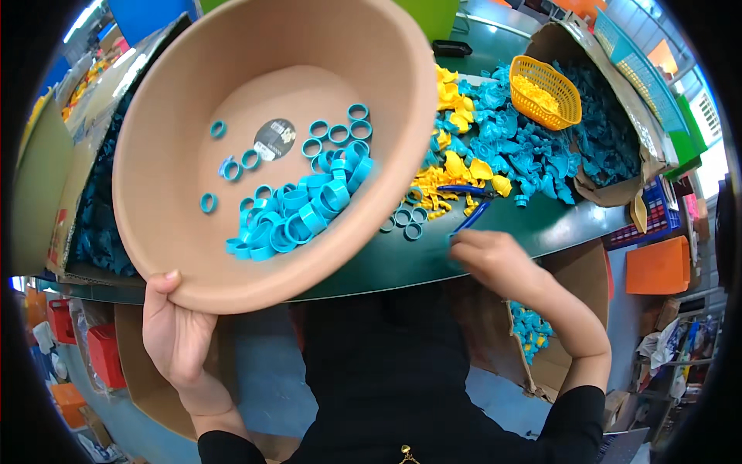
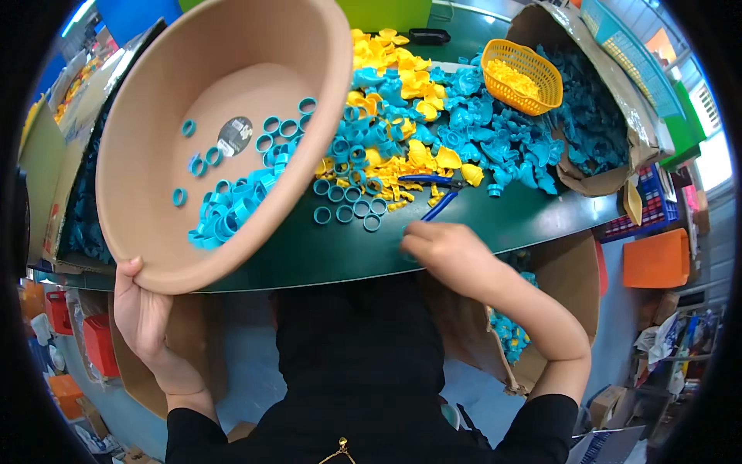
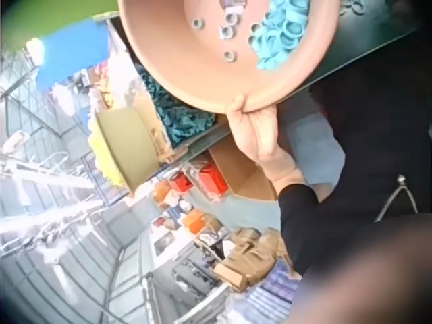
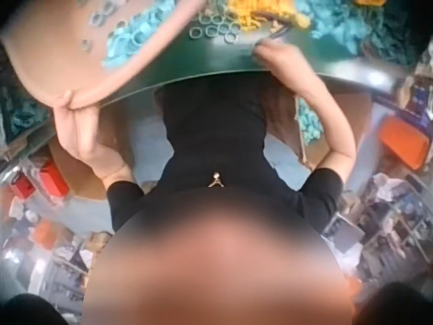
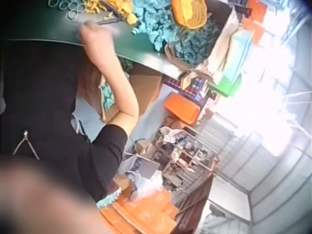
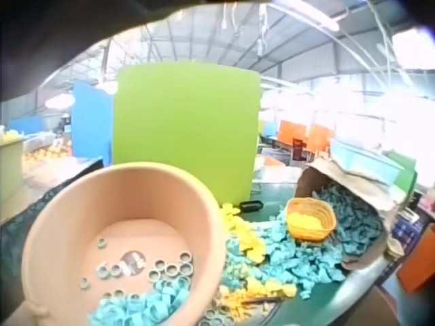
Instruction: Assembling toy ducks by joining blue bodies with yellow heads and securing them with rings.
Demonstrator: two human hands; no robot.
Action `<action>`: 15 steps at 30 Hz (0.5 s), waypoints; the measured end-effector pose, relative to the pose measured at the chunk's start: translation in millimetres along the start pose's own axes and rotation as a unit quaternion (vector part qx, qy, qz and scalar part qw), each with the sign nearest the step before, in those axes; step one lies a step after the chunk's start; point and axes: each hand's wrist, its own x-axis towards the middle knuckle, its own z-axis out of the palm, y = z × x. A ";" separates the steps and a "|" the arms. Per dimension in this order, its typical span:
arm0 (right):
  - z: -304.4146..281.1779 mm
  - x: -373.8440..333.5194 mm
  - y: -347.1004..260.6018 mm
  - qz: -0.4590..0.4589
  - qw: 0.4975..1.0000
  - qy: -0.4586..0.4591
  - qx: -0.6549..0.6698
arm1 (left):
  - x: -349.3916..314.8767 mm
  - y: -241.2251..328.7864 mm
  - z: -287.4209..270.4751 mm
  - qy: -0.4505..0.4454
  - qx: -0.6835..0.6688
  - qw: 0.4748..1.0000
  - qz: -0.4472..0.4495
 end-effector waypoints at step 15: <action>-42.8 57.0 3.6 0.181 0.949 0.185 0.180 | -14.8 24.6 35.4 0.028 0.107 0.990 -0.083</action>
